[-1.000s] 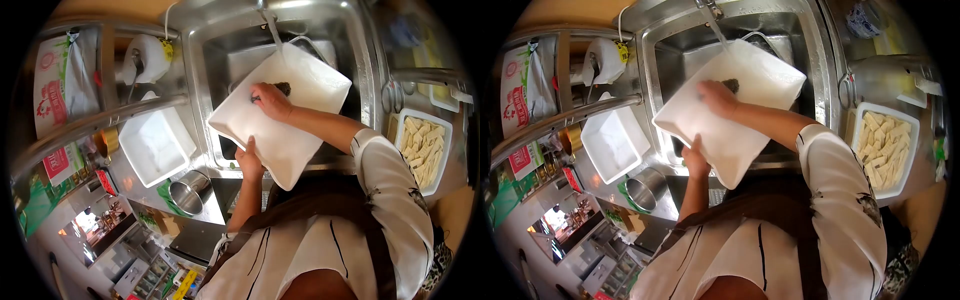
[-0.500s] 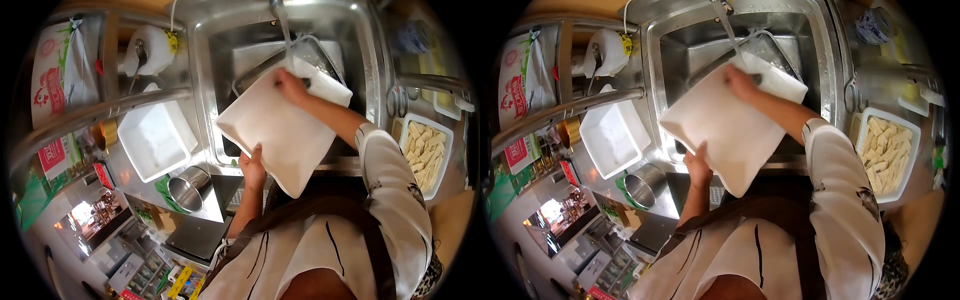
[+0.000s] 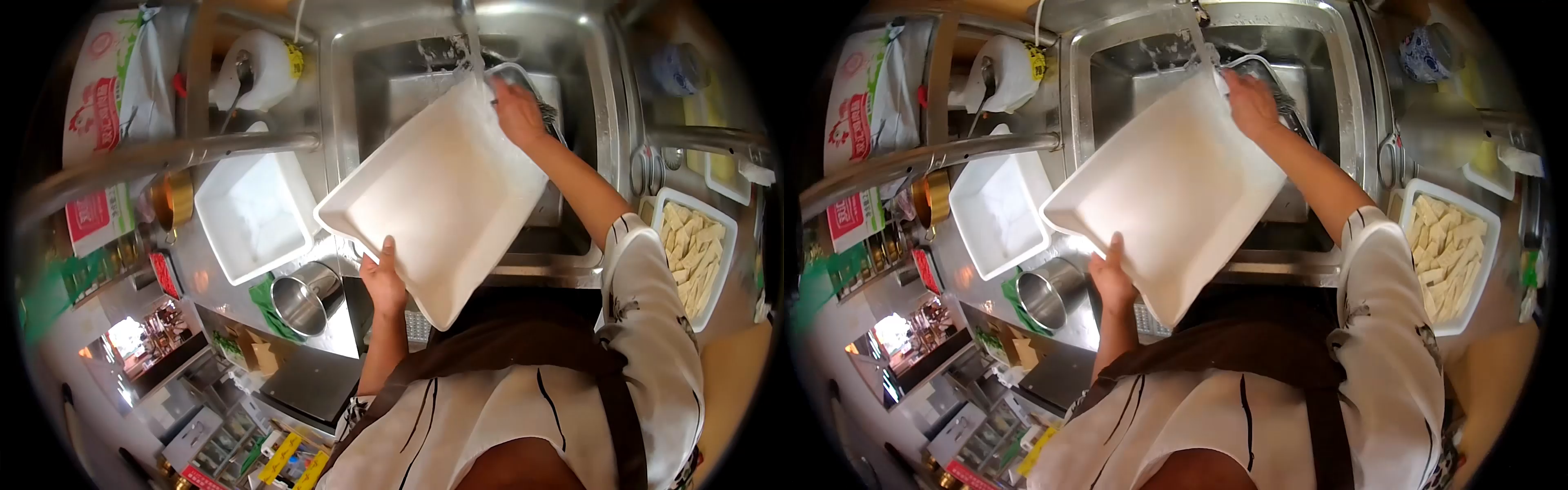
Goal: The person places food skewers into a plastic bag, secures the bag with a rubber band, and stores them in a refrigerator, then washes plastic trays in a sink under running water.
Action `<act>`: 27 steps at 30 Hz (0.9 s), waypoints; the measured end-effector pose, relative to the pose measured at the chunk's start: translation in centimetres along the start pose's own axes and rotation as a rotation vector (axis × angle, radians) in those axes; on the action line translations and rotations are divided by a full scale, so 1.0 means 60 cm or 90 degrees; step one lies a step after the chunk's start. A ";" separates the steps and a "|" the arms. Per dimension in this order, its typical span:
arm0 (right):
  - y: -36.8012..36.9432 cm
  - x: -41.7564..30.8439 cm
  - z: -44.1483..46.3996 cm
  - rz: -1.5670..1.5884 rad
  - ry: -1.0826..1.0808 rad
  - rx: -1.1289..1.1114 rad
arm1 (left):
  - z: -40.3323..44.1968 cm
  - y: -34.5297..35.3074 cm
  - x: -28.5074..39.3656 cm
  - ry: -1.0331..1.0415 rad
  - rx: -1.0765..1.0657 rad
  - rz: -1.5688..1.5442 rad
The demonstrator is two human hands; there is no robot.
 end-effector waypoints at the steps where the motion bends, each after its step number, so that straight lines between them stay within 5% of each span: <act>1: -0.016 0.010 -0.001 -0.051 0.036 -0.042 | -0.004 -0.001 0.018 0.040 0.010 0.048; 7: -0.010 0.064 -0.039 -0.164 0.071 -0.050 | -0.028 0.024 0.098 0.224 0.014 0.132; 16: -0.051 0.066 -0.018 -0.021 0.087 0.090 | -0.076 0.032 0.173 0.425 0.026 0.167; 19: -0.069 0.062 0.043 0.063 0.064 0.113 | -0.121 0.055 0.204 0.639 0.007 0.434; 22: -0.084 0.048 0.097 0.102 0.028 0.117 | -0.166 0.093 0.210 0.776 -0.168 0.613; 26: -0.097 0.005 0.140 -0.107 -0.068 0.087 | -0.189 0.076 0.220 0.824 -0.192 0.562; 27: -0.097 -0.004 0.145 -0.155 -0.088 0.064 | -0.179 0.064 0.216 0.737 -0.215 0.518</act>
Point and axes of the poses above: each hand's wrist, its own z-axis towards the middle knuckle, its own y-axis out of the palm, x = y × z, the point moved 9 cm from there along z, towards the middle knuckle, and after that the axes turned 14 degrees about -z, right-handed, at the moved point
